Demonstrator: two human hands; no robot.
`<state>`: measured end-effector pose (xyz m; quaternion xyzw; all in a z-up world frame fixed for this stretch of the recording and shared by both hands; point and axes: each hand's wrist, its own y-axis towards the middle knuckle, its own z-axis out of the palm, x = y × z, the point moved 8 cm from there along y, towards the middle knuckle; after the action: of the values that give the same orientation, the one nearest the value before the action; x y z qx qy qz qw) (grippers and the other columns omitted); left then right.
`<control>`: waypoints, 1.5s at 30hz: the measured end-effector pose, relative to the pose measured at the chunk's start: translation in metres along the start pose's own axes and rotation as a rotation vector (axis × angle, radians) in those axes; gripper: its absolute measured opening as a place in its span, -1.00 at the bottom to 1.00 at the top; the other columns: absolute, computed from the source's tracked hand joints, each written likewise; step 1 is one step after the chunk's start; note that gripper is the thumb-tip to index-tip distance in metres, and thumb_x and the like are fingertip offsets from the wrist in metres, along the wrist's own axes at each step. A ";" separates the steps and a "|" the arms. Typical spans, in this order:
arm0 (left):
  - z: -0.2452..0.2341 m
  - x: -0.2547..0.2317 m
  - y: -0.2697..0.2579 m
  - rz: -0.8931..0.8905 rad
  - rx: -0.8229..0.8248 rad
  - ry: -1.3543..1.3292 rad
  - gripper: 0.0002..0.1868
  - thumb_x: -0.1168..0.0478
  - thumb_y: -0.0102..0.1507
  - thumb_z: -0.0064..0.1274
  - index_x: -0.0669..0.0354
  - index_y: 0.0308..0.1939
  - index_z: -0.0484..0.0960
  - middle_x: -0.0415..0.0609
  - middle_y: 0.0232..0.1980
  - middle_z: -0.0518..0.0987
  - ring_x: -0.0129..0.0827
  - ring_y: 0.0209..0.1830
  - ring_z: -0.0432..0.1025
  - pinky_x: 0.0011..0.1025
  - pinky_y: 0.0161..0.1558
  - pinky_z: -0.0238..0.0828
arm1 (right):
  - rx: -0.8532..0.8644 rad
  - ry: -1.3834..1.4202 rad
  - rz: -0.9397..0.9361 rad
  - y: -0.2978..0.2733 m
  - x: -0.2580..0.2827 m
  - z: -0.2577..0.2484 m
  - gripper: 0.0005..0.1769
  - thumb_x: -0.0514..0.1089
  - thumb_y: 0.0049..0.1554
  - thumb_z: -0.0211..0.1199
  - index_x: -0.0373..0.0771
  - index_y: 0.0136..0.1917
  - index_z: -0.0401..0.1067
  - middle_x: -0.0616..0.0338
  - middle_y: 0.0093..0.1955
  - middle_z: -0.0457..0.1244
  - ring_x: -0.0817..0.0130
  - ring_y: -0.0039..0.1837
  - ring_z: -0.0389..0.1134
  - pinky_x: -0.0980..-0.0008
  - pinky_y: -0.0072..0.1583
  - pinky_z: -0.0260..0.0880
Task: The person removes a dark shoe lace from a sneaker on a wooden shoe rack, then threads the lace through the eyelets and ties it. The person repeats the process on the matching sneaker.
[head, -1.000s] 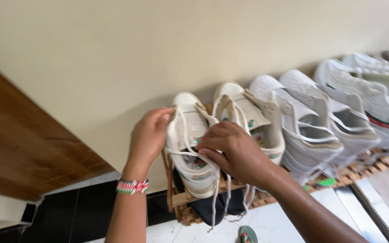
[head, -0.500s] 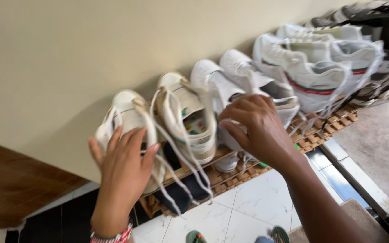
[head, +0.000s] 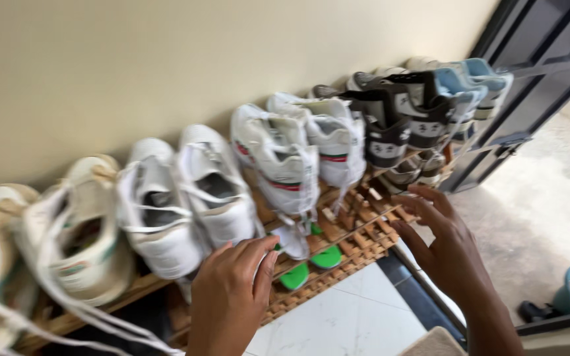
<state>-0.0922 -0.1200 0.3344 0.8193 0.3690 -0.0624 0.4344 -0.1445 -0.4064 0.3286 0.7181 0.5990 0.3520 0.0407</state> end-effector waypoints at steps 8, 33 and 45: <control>0.095 -0.055 0.038 -0.125 0.114 -0.031 -0.80 0.13 0.30 0.03 0.06 -0.11 0.70 -0.06 -0.25 0.70 -0.09 -0.36 0.58 -0.22 -0.32 0.47 | 0.113 0.018 -0.193 0.021 -0.108 -0.028 -0.66 -0.01 0.18 0.21 -0.17 0.17 0.51 0.06 0.28 0.35 0.23 0.09 0.48 0.21 0.10 0.56; 0.388 -0.150 0.328 0.226 0.174 -0.012 -0.71 -0.01 0.22 0.04 0.01 -0.12 0.72 -0.04 0.09 0.62 0.01 0.34 0.26 0.26 0.31 -0.13 | -0.218 -0.017 0.381 0.261 -0.418 -0.132 -0.82 -0.10 0.22 0.26 -0.16 0.01 0.62 0.20 -0.54 0.32 0.47 -0.55 0.19 0.37 -0.45 0.05; 0.455 -0.233 0.357 -0.295 -0.008 -0.025 -0.81 0.18 0.36 0.06 0.14 -0.02 0.68 -0.08 0.00 0.67 -0.29 0.04 0.52 -0.31 0.13 0.43 | 0.138 0.054 -0.560 0.371 -0.444 -0.119 -0.49 0.01 -0.02 0.44 -0.22 0.17 0.53 0.03 0.16 0.41 0.13 0.17 0.42 0.15 0.15 0.44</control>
<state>0.0743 -0.7183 0.3911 0.7534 0.4804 -0.1343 0.4285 0.0824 -0.9480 0.3933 0.5160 0.7975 0.3044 0.0713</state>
